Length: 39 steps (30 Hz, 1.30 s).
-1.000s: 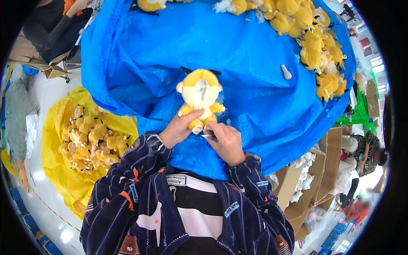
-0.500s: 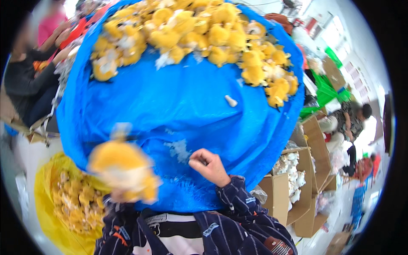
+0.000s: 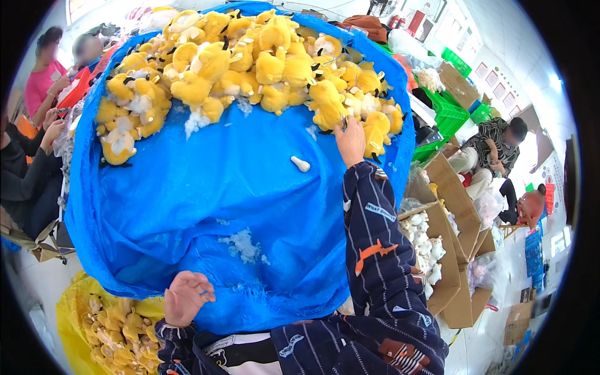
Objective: The person repeatedly picks up small yellow plush toys from a blue tarp, uses scissors to trim loose threads or excess fabric, and places the finished items into a nearby cardboard box. The process is repeated for multiple units in a consistent sequence.
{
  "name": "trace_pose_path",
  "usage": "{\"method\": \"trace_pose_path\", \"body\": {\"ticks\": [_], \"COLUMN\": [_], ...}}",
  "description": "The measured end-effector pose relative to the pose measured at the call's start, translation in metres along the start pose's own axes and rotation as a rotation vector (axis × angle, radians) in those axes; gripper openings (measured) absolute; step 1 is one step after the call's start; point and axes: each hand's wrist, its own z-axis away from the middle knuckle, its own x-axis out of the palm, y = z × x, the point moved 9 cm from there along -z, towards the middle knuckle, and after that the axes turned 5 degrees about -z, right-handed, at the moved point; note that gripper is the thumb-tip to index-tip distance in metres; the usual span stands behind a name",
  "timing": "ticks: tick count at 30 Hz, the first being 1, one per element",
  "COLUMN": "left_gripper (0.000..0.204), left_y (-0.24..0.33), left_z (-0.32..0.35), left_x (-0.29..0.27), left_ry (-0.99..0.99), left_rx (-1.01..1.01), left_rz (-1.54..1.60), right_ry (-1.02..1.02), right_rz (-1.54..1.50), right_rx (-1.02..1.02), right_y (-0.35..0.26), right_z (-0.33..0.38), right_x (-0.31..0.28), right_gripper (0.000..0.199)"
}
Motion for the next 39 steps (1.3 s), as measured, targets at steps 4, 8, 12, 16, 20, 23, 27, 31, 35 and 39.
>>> {"method": "trace_pose_path", "body": {"ticks": [4,8,12,16,20,23,27,31,35,39], "left_gripper": [0.05,0.033,0.028,0.037,0.069,0.065,0.04,0.028,0.036,0.04], "left_y": [-0.008,-0.009,0.012,0.053,0.068,0.03,-0.03,-0.026,-0.034,-0.036], "left_z": [-0.009,-0.018,-0.025,-0.036,-0.047,-0.043,-0.018,-0.003,-0.014,-0.019], "left_x": [0.005,0.009,0.013,0.044,0.081,0.062,0.023,-0.022,-0.007,0.006], "left_ry": [0.09,0.136,0.308,0.353,0.257,0.166,0.26,0.531,0.51,0.506], "left_rx": [-0.093,-0.112,-0.032,0.251,0.352,0.046,-0.314,-0.09,0.025,-0.041], "left_rz": [-0.057,-0.193,-0.754,-1.386,-1.683,-1.38,-0.744,-0.77,-0.952,-0.359], "right_ry": [-0.097,0.064,-0.032,-0.381,-0.76,-1.048,-1.153,-1.227,-0.832,-0.809], "right_rz": [0.023,-0.338,-0.528,-0.643,-0.991,-1.319,-1.535,-1.467,-0.979,-0.818], "right_rx": [0.018,-0.037,-0.257,-0.43,-0.299,0.048,0.681,0.851,0.22,0.327], "right_y": [0.027,-0.006,-0.104,-0.161,-0.18,-0.202,-0.183,-0.18,-0.18,-0.167], "right_z": [-0.007,-0.015,0.006,0.066,0.141,0.216,0.299,0.313,0.303,0.307], "right_x": [0.021,-0.016,-0.068,-0.104,-0.089,-0.044,0.009,0.008,-0.009,-0.003], "right_gripper": [0.019,0.022,0.012,0.009,0.009,0.01,0.019,0.038,0.045,0.029]}}
